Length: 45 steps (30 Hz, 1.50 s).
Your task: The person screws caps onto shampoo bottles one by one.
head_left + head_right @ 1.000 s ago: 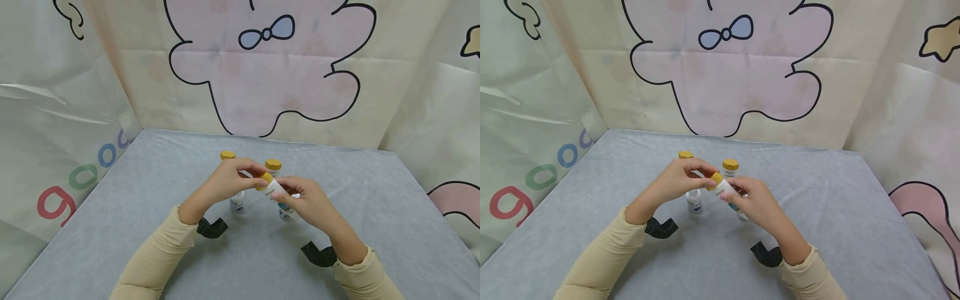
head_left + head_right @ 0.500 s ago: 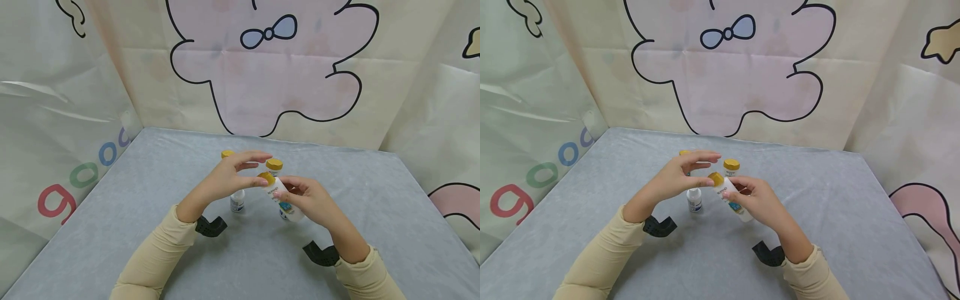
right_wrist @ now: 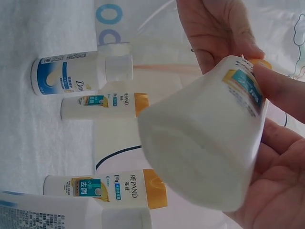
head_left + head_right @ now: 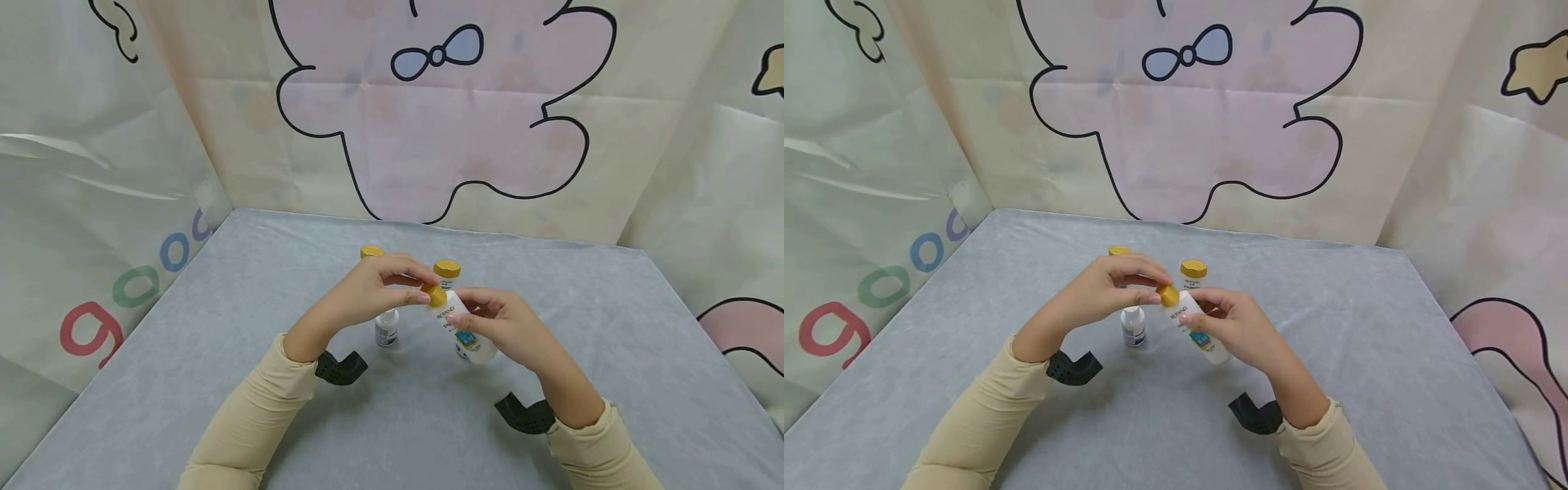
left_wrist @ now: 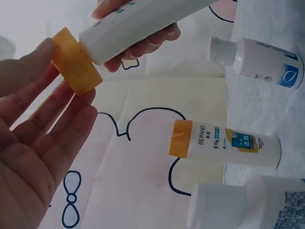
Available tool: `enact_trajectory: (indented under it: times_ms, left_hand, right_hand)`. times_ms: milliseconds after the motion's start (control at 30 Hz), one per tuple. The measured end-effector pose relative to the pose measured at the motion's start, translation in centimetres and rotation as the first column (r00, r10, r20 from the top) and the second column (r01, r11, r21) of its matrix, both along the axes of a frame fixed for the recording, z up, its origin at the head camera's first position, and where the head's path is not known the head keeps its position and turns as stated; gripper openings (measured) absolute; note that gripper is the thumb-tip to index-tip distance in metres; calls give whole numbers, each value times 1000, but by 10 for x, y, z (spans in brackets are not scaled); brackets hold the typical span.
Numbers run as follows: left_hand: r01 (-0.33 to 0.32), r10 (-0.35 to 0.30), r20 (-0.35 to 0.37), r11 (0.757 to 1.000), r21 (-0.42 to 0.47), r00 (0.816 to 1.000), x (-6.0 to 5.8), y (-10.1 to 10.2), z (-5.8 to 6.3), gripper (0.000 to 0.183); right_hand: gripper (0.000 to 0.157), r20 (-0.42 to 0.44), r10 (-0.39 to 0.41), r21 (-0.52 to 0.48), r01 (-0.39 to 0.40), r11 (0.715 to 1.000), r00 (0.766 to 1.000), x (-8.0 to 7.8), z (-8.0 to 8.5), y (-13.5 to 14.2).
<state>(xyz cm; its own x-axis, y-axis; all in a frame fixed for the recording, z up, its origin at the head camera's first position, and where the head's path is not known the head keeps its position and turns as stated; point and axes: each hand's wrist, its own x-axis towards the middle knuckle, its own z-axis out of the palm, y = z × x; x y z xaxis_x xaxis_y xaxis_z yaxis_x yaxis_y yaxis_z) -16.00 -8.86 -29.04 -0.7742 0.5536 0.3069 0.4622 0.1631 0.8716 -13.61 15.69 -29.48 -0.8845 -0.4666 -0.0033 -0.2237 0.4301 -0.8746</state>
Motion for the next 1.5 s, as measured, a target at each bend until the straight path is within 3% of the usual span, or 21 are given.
enact_trajectory:
  times_ms: [167, 333, 567, 733, 867, 1033, 1167, 1333, 1500]
  left_hand:
    - [-80, 80, 49, 997, -2, 996, 0, -2, 3, 35]
    - [-142, 146, 60, 988, -66, 987, 0, 1, 2, 32]
    - [-120, 124, 98, 992, -46, 987, 3, 4, 1, 28]
    - [-70, 70, 103, 998, -2, 992, 2, 3, 2, 41]
    - [-103, 101, 113, 995, 8, 988, 1, 2, 2, 45]
    - [-136, 142, 129, 989, -53, 981, 1, 4, 1, 34]
    - [-128, 135, 108, 990, -65, 985, 1, 6, -1, 28]
    - [-96, 102, 135, 994, -47, 986, 2, 4, 0, 32]
    - [-138, 143, 115, 989, -54, 983, 2, 4, 0, 34]
  right_hand:
    - [36, -12, -5, -7, 4, 1000, 1000, -1, -1, -1]
    - [36, -8, -16, -8, 16, 1000, 1000, -1, -2, -1]
    - [35, 10, 11, -24, -10, 1000, 1000, -1, -2, 1]
    - [35, 12, 19, -29, -18, 999, 1000, -2, -2, 2]
    - [36, 16, 2, -20, -1, 1000, 1000, -2, -2, 2]
    - [35, 16, -4, -20, 5, 1000, 1000, -2, -2, 2]
    - [35, 10, 1, -19, -1, 1000, 1000, -2, -2, 2]
    - [34, 9, 10, -15, -10, 1000, 1000, -2, -2, 2]
    - [35, 12, 1, -4, -1, 1000, 1000, -2, -3, 2]
